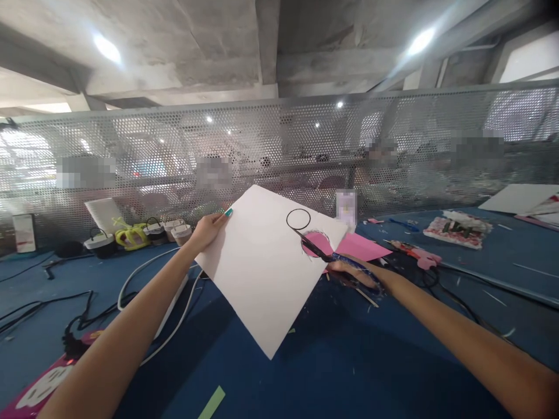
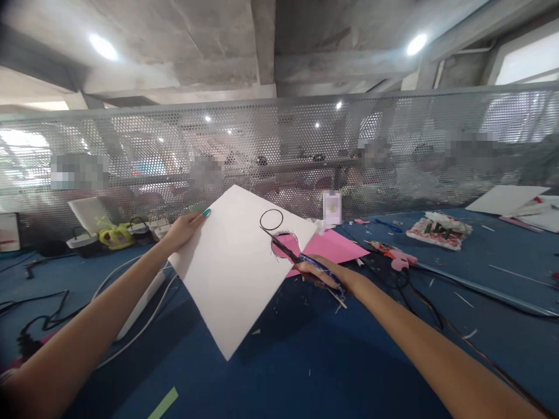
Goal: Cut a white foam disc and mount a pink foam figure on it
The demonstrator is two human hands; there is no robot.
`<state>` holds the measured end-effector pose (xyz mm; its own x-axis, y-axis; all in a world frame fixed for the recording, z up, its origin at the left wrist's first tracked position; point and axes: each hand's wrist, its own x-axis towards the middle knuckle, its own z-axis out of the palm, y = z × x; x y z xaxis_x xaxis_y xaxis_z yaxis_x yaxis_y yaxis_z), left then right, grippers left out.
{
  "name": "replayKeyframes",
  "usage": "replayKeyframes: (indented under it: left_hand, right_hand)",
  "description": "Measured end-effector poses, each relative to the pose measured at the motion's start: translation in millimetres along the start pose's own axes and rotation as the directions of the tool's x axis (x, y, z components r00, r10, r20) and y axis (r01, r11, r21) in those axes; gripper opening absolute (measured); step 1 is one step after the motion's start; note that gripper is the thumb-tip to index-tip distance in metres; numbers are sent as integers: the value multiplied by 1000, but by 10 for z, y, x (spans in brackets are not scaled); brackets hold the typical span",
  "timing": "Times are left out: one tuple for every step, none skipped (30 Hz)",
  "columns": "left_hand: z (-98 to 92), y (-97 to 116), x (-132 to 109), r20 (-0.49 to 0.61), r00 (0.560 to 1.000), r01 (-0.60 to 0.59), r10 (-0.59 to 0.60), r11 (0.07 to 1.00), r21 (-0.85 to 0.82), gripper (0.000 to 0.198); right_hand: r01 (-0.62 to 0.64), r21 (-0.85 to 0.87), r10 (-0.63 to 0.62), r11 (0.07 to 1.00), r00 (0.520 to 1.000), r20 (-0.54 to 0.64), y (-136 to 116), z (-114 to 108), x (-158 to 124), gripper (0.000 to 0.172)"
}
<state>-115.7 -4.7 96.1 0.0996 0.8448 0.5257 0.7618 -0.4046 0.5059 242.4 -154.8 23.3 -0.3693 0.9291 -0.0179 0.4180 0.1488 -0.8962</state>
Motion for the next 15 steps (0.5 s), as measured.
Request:
replayKeyframes:
  left_hand:
    - [2,10,-5,-9,1000,-12,12,1000,12,53]
    - [3,20,-10,-17,1000,-22,23,1000,19,53]
    - [3,29,-13,-23,999,-29,30,999,21,53]
    - [3,36,-16,-25,999,-33,33,999,16,53]
    - [3,42,-17,-22,999,-34,34,999,5,54]
    - [3,46,-18,-14,999,-33,33,999,-12,54]
    - [5,48,-19,2,999,-32,32,999,-31,55]
    - [8,49,-19,25,999,-26,27,998,-53,56]
    - [11,48,-21,50,999,-16,19,997,-77,56]
    - [15,46,-24,76,997,-3,11,995,-103,57]
    - [19,43,-28,100,995,8,4,992,-128,57]
    - [24,41,-34,117,993,17,1,988,-152,57]
    - [27,40,-40,126,992,20,2,985,-170,57]
    - [31,40,-48,129,992,17,7,983,-180,57]
    - [35,43,-56,128,992,9,15,983,-185,57]
  right_hand:
    - [-17,24,17,1000,1000,10,-14,13,-16,46]
    - [-27,58,25,998,999,21,-25,26,-32,47]
    - [-27,93,24,995,999,34,-34,39,-47,47]
    - [-18,122,12,992,999,47,-38,49,-60,46]
    - [-3,139,-5,990,998,56,-37,56,-69,46]
    - [15,148,-24,989,998,59,-32,60,-74,45]
    - [22,146,-31,989,997,64,-23,60,-76,43]
    - [15,136,-25,991,997,72,-12,59,-74,41]
    - [-1,124,-9,992,997,77,-1,58,-71,40]
    - [-22,104,13,994,997,79,6,57,-68,38]
    - [-42,71,37,997,996,77,8,59,-66,37]
    - [-55,23,53,998,996,70,3,61,-66,36]
    - [-52,-33,53,998,997,53,-9,66,-69,34]
    - [-34,-94,37,995,999,29,-26,71,-74,32]
    - [-11,-155,12,988,1000,6,-45,76,-81,30]
